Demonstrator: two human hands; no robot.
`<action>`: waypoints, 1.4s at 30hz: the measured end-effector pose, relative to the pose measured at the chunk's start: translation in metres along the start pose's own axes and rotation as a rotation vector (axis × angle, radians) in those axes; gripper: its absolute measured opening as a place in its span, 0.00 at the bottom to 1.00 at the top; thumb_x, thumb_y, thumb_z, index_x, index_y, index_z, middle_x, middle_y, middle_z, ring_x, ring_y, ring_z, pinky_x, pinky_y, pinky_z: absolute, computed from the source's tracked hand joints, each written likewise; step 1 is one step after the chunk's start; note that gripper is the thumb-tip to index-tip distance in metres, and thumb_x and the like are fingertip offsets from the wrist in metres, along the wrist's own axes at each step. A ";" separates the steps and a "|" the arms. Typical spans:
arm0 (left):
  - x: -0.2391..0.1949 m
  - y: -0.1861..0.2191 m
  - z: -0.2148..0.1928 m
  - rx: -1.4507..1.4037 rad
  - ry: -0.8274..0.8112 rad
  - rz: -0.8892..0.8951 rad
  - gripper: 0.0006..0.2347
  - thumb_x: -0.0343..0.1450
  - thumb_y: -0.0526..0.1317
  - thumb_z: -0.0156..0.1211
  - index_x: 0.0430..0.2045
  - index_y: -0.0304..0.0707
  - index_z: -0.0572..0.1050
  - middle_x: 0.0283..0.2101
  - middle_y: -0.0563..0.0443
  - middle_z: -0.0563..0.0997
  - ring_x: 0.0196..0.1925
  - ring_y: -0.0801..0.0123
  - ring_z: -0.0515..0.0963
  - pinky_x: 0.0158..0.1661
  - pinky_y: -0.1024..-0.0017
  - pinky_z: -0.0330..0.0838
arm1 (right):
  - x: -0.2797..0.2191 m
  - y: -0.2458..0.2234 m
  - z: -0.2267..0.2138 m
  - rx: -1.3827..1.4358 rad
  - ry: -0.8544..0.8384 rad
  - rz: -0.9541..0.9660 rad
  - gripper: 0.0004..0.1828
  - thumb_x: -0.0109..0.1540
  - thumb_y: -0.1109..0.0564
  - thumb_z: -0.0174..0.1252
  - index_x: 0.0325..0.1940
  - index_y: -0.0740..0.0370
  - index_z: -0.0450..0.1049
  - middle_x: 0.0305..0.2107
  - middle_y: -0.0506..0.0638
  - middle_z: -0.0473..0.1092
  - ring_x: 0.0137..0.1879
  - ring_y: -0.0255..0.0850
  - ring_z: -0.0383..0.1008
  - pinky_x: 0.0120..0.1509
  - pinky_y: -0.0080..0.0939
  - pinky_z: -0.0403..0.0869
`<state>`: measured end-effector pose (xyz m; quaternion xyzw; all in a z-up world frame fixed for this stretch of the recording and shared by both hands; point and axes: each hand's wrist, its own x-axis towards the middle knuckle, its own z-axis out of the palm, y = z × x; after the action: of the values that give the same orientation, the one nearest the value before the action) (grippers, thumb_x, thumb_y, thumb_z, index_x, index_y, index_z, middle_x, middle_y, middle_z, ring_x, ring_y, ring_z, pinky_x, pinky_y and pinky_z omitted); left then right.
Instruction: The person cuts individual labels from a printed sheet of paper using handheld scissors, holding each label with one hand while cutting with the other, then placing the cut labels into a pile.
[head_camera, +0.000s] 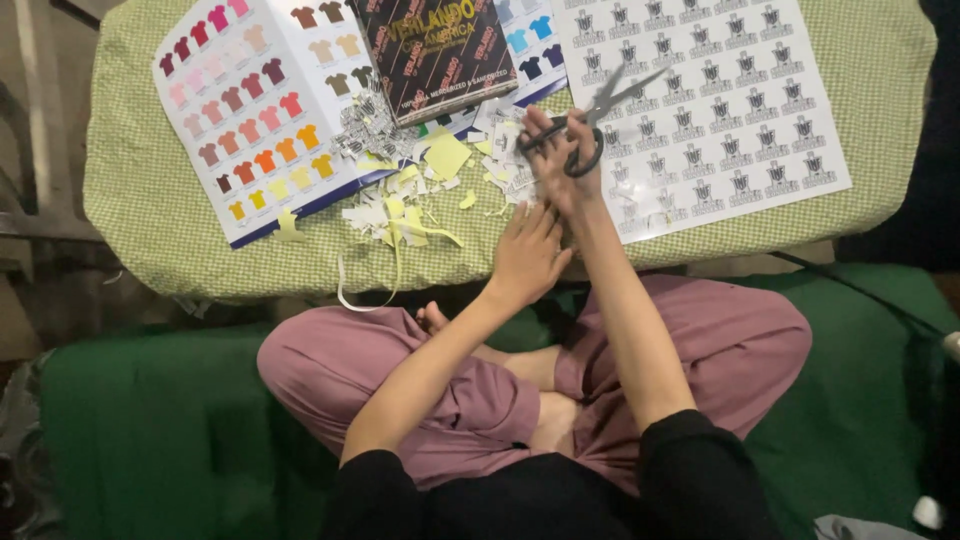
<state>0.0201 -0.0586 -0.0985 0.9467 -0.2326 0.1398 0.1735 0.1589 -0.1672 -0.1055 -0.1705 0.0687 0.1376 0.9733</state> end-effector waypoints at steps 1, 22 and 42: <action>-0.001 -0.002 -0.005 -0.003 -0.003 -0.002 0.24 0.73 0.54 0.50 0.54 0.34 0.77 0.61 0.37 0.77 0.69 0.50 0.70 0.72 0.50 0.51 | -0.002 -0.001 0.002 -0.001 0.004 0.001 0.32 0.66 0.56 0.61 0.64 0.45 0.46 0.67 0.69 0.63 0.74 0.62 0.64 0.81 0.65 0.62; 0.010 -0.065 -0.089 0.174 -0.367 -0.605 0.30 0.81 0.56 0.37 0.74 0.34 0.52 0.78 0.37 0.49 0.81 0.56 0.42 0.75 0.54 0.26 | -0.018 0.006 0.024 -0.656 -0.231 -0.384 0.21 0.71 0.53 0.56 0.57 0.46 0.50 0.59 0.61 0.69 0.65 0.46 0.72 0.73 0.47 0.71; 0.001 -0.037 -0.074 -0.109 -0.071 -0.408 0.24 0.78 0.40 0.54 0.68 0.24 0.61 0.67 0.22 0.61 0.67 0.36 0.67 0.63 0.46 0.63 | -0.064 0.029 0.063 -0.804 -0.340 -0.374 0.26 0.71 0.40 0.50 0.62 0.52 0.47 0.60 0.65 0.65 0.68 0.61 0.67 0.77 0.66 0.59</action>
<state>0.0252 0.0014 -0.0415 0.9677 -0.0492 0.0553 0.2410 0.0954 -0.1341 -0.0440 -0.5182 -0.1820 0.0017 0.8357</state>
